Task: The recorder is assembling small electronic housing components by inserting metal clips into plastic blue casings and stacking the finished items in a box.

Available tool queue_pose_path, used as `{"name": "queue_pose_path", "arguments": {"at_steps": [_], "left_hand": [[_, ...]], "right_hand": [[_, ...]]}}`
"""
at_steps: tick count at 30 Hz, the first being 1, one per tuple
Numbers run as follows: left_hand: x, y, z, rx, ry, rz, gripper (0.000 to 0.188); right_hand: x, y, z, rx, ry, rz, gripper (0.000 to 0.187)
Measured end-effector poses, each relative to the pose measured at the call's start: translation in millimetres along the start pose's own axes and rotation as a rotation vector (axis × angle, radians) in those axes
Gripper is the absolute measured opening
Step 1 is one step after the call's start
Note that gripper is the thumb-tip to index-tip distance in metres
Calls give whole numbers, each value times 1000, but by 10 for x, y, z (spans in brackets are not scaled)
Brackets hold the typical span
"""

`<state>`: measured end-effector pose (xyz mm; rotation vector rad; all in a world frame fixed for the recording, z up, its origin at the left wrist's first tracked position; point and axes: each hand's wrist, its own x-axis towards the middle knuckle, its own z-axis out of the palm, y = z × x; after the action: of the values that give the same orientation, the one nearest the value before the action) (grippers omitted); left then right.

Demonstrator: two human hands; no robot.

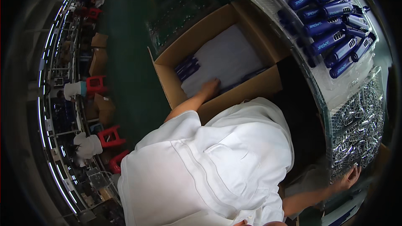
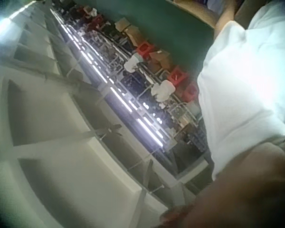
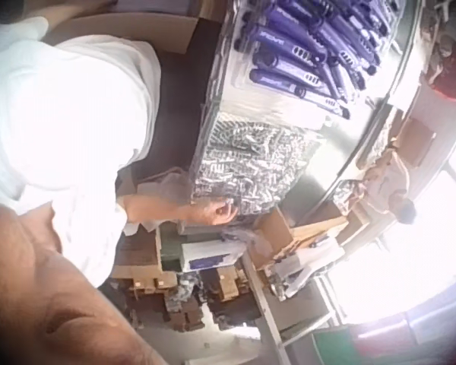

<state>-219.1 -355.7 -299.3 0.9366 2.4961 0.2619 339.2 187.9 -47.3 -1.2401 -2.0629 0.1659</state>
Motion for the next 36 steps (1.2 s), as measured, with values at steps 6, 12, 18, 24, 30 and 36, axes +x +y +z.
{"name": "queue_pose_path", "arguments": {"at_steps": [6, 12, 18, 24, 30, 36], "left_hand": [[-382, -1026, -391, 114, 387, -393, 33], [-299, -1365, -284, 217, 294, -422, 45], [-129, -1812, -236, 309, 211, -408, 78], [71, -1413, -526, 381, 107, -478, 66], [-43, -1015, -765, 184, 400, -563, 61], [104, -478, -1354, -599, 752, -361, 52]], "right_hand": [[-84, -126, -154, 497, -53, 506, 30], [-133, -281, -417, 223, -220, 550, 41], [-161, -635, 0, 513, -122, 704, 34], [-113, -1199, -43, 533, -76, 733, 29], [-175, -923, -103, 649, -35, 733, 22], [-291, -890, -72, 728, 47, 719, 25]]}}
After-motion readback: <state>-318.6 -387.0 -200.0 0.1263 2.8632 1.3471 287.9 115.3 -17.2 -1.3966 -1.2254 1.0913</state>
